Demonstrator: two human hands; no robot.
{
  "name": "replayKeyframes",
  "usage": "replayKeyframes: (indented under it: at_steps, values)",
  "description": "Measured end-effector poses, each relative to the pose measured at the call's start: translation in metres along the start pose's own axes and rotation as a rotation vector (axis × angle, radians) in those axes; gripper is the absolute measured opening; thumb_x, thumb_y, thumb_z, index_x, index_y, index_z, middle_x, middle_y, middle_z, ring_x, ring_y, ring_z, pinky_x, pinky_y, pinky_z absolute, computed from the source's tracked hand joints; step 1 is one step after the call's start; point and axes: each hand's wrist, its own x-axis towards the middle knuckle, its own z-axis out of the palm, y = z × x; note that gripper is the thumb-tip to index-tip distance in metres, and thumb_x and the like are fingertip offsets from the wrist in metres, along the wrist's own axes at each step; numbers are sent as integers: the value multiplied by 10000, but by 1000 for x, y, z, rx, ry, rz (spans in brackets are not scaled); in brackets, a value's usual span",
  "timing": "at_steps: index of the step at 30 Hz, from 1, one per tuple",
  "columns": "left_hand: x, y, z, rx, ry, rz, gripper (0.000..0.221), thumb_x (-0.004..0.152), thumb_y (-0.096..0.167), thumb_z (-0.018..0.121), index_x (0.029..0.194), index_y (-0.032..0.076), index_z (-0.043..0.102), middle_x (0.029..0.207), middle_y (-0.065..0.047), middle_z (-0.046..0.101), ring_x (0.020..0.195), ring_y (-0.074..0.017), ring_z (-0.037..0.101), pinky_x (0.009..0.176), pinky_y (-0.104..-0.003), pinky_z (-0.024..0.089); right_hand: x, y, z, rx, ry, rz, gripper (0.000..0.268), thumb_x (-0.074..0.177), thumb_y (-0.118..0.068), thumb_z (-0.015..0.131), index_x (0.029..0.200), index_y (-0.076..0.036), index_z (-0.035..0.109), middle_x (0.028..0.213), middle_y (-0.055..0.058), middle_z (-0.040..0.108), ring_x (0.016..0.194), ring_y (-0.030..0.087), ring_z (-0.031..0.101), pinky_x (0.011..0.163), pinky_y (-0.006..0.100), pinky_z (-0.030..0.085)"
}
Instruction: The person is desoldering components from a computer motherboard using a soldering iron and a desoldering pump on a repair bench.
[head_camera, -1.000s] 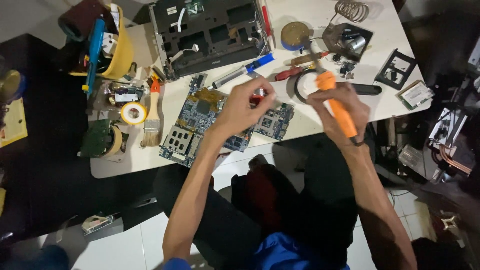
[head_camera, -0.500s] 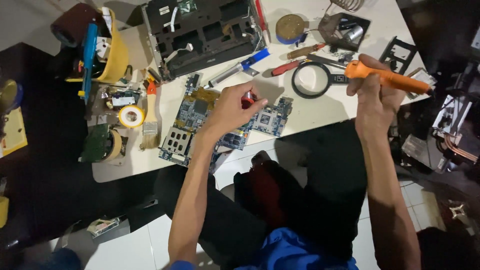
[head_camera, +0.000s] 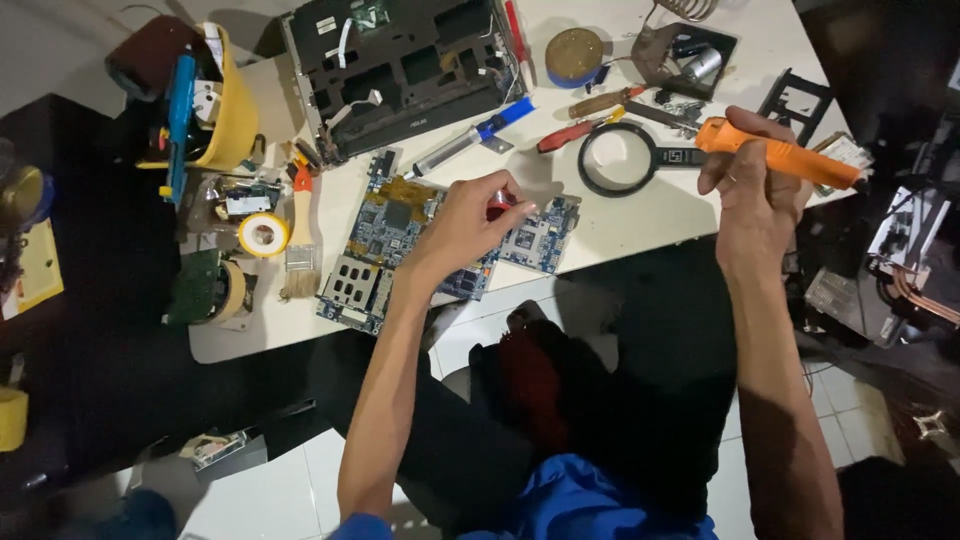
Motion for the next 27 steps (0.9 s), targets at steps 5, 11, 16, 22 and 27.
replayKeyframes:
  at_steps: [5,11,16,22,27]
  values:
    - [-2,-4,-4,3,-35,13,153,996,256,636,940,116,609,791,-18,659,569,-93,459,603,-265,368,-3,-4,4,-158,12,4,547,1124,-564,466,1375,-91,576,911,25,545,785,101,556,854,258,489]
    - [-6,-7,-10,-5,-53,61,144,987,250,629,1022,111,644,964,-40,712,631,-124,535,626,-279,408,-4,18,-8,48,-15,15,402,1138,-443,507,1248,-85,651,1289,92,665,799,95,559,872,243,547]
    - [-4,-11,-9,-11,-43,47,144,966,238,654,951,95,643,1019,-88,746,805,-169,664,662,-288,469,0,12,3,-79,-145,-62,436,1196,-387,429,1206,6,617,989,102,638,782,116,598,1024,361,495]
    - [-5,-9,-10,-7,-51,20,144,959,239,659,927,101,639,959,-75,735,710,-148,620,624,-287,455,10,17,11,-66,-259,23,378,1194,-295,429,1192,34,615,966,107,635,742,127,573,708,247,530]
    - [-2,-12,-8,-30,23,29,100,890,151,707,881,51,714,718,-161,666,700,-270,661,650,-384,557,15,36,9,-8,-306,25,363,1192,-242,439,1153,68,624,896,161,613,720,189,653,669,318,615]
